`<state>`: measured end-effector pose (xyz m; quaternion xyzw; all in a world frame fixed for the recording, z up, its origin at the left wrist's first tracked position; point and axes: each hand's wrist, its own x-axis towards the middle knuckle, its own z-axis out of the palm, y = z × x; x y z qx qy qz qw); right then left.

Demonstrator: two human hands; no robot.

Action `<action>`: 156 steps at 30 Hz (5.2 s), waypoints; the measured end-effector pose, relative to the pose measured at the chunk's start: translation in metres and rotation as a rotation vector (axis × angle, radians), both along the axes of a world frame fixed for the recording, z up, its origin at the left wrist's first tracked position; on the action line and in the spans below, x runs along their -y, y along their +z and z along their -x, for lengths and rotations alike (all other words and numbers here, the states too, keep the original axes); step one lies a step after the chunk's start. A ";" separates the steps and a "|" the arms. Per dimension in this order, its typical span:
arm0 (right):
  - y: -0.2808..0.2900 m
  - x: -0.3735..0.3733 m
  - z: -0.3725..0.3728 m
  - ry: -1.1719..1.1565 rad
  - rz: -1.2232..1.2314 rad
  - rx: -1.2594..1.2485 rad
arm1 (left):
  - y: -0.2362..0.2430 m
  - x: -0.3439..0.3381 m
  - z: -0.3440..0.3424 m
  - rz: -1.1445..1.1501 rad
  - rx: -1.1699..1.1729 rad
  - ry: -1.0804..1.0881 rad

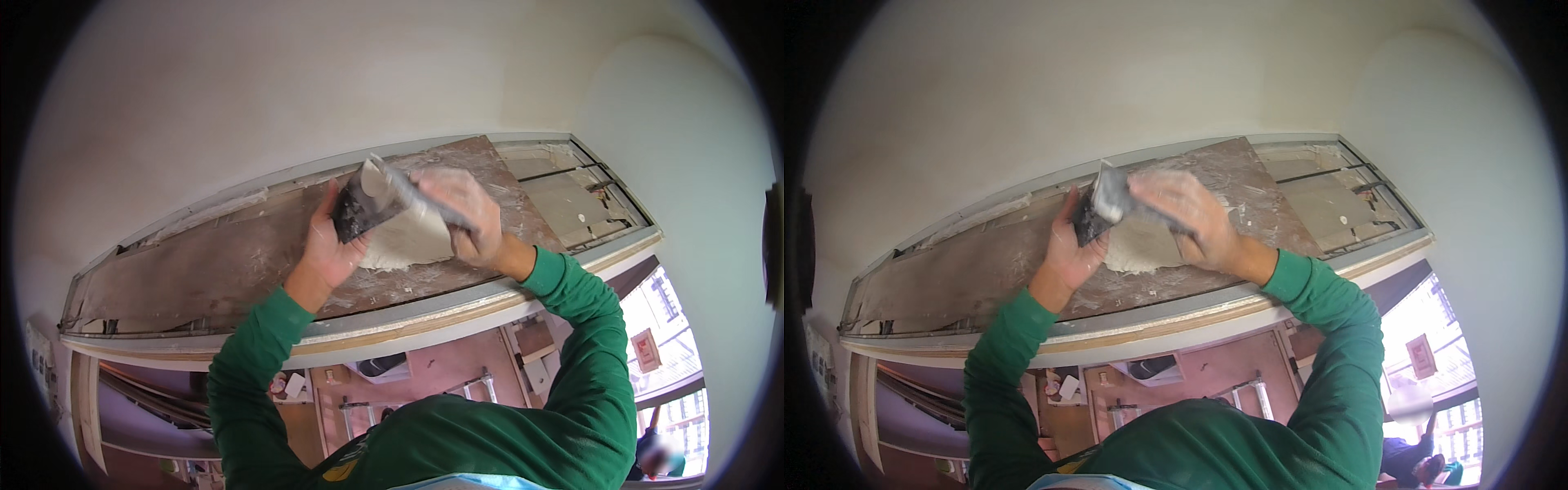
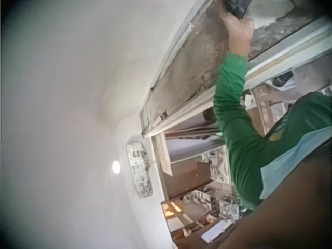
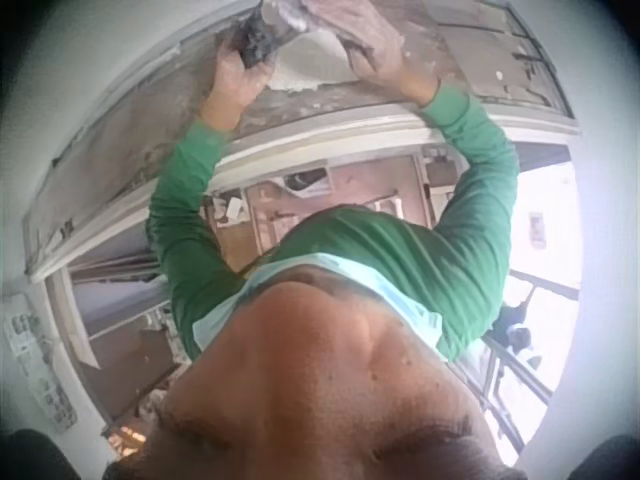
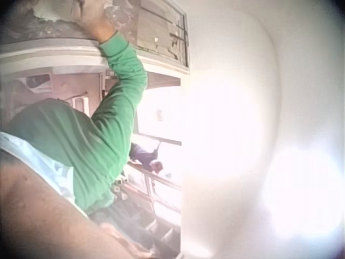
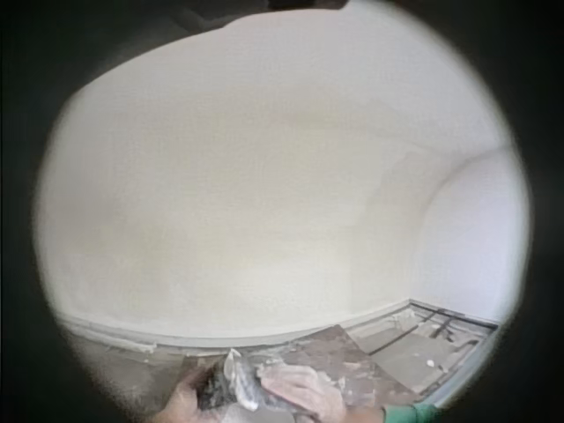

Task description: The person applies white plaster to a ceiling using a trowel and a hawk. They repeatedly scoop plaster from the hawk and spread it onto the ceiling surface, smoothing it out with the trowel. The person works on a specific section of the ceiling, ensuring even coverage.

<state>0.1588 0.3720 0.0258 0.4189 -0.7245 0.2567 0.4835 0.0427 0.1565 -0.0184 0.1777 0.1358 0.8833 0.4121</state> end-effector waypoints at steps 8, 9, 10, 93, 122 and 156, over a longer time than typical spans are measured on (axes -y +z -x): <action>-0.009 -0.017 0.028 -0.133 -0.374 0.033 | 0.030 -0.005 -0.038 0.358 -0.169 0.347; -0.011 -0.021 0.036 -0.181 -0.392 0.046 | 0.027 -0.004 -0.037 0.388 -0.137 0.364; -0.013 -0.030 0.044 -0.248 -0.420 0.071 | 0.025 -0.004 -0.035 0.414 -0.107 0.382; 0.011 -0.262 0.253 -0.920 -0.832 0.386 | 0.006 0.020 0.091 0.073 0.208 1.179; 0.021 -0.134 0.291 -0.747 -0.434 0.391 | 0.011 0.016 0.080 0.105 0.245 1.169; -0.002 0.143 0.377 -0.810 -0.583 0.321 | 0.017 0.182 0.106 0.008 0.361 1.329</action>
